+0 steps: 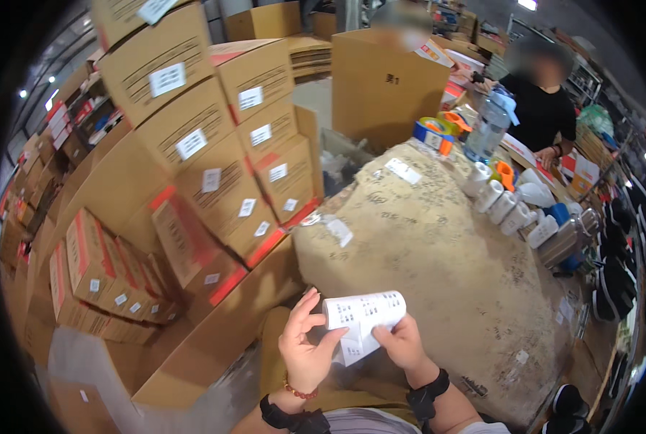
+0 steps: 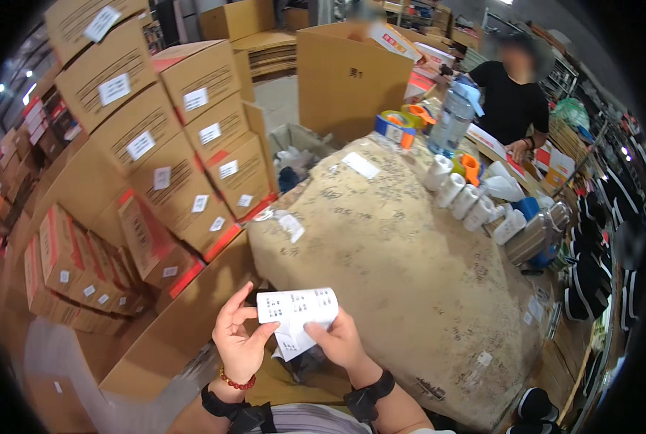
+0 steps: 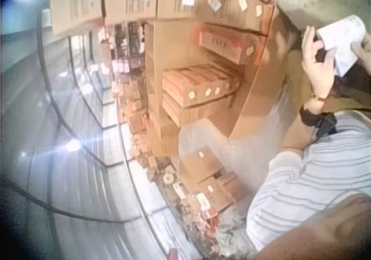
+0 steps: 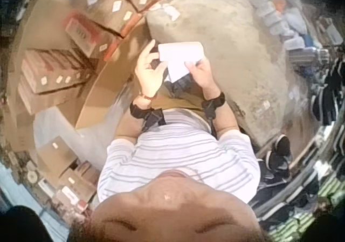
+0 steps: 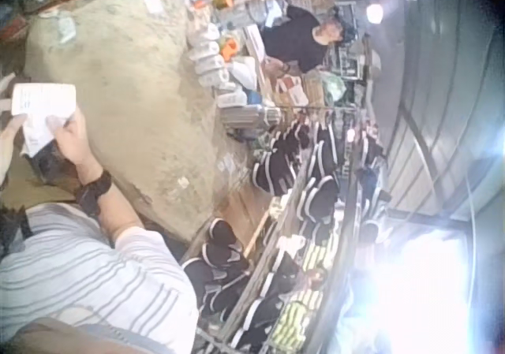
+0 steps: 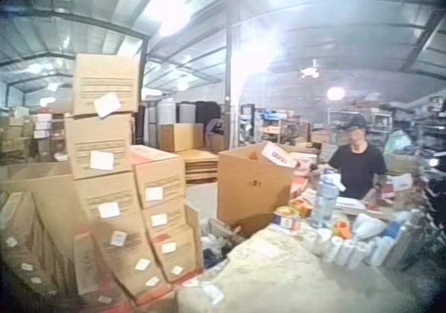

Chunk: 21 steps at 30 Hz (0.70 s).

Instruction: The recorder is packing pairs of shoes into individual shoe boxes and then organizing those boxes into larger shipping containers.

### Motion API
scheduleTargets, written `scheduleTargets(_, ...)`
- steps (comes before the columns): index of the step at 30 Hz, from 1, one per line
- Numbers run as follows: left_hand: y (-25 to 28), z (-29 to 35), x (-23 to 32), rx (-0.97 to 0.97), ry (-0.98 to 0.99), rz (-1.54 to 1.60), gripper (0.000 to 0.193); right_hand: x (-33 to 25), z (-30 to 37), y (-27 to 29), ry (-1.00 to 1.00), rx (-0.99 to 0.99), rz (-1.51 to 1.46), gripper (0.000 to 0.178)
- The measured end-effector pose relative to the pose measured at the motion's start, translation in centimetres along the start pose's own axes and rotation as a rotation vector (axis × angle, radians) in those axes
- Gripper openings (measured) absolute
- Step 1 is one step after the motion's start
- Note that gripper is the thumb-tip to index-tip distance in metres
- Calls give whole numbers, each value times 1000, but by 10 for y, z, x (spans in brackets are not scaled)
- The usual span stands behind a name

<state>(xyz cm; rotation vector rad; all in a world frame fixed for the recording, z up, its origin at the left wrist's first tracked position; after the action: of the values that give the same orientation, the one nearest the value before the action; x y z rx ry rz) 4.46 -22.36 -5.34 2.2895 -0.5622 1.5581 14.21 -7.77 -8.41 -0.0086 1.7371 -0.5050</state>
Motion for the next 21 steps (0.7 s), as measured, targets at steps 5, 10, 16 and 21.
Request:
scheduleTargets(5, 33, 3, 16, -75, 330, 483, 65, 8, -20, -39, -115, 23, 26, 30)
scheduleTargets(10, 64, 5, -10, 35, 335, 434, 35, 3, -34, -47, 258, -139, 761, 21)
scheduleTargets(16, 67, 4, -8, -180, 368, 426, 49, 22, -26, -62, -111, 93, 198, 21)
scheduleTargets(21, 68, 14, -33, -235, 340, 225, 46, 26, -26, -53, -130, 173, 476, 22)
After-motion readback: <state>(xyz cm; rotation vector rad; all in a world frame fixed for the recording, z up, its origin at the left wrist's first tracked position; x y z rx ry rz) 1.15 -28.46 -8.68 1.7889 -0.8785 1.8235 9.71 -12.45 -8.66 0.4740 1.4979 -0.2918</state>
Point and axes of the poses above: each hand's wrist, its own z-axis away from the middle knuckle, its own y-axis out of the back of the hand, x = y × z, the point moved 1 cm from there along -z, towards the middle knuckle, and after that the axes turned 3 degrees about -x, right-handed, at the moved point
